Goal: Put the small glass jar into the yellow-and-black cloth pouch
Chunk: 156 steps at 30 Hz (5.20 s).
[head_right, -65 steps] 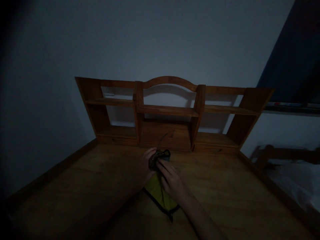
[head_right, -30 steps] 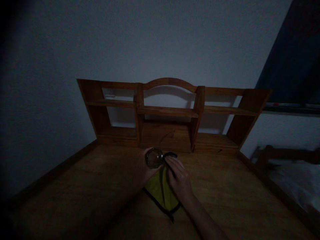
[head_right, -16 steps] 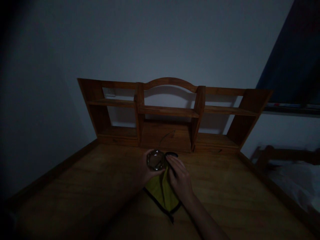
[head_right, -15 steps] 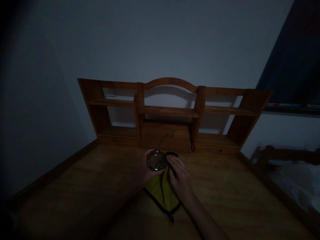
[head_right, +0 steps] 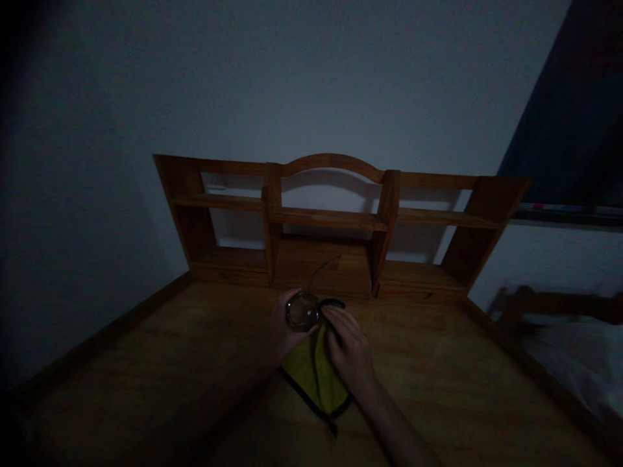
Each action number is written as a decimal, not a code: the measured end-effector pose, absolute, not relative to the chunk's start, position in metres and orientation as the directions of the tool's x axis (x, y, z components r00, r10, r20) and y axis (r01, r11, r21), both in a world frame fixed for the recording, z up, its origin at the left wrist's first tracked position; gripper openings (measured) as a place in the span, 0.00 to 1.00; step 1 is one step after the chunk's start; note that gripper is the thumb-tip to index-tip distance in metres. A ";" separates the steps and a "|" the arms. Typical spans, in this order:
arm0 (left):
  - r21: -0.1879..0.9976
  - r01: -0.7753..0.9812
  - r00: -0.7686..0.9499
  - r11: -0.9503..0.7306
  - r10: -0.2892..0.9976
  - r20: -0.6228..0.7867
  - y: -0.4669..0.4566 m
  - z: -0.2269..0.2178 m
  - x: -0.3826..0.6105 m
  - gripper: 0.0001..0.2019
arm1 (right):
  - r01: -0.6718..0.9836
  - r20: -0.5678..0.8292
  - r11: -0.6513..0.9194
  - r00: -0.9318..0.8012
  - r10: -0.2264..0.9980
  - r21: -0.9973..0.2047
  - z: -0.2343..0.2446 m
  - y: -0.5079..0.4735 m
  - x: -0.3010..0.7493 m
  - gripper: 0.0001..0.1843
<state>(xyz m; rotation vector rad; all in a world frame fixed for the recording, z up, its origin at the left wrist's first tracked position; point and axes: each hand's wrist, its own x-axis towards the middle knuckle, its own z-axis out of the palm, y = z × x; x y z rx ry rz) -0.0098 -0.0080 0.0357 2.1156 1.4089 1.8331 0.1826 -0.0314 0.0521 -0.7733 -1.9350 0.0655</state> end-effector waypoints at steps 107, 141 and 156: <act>0.164 0.722 0.240 -0.672 0.466 0.852 -0.007 0.026 -0.018 0.32 | 0.522 0.582 0.815 -0.591 0.558 -0.251 0.049 -0.037 0.173 0.35; -0.196 0.799 0.529 -0.568 0.509 0.679 -0.013 0.045 -0.017 0.28 | -0.444 0.108 -0.139 -0.487 0.867 -0.885 0.048 -0.027 0.167 0.20; -0.134 0.800 0.517 -0.584 0.560 0.648 -0.016 0.045 -0.017 0.30 | -0.474 0.104 -0.107 -0.398 0.911 -0.874 0.043 -0.023 0.169 0.18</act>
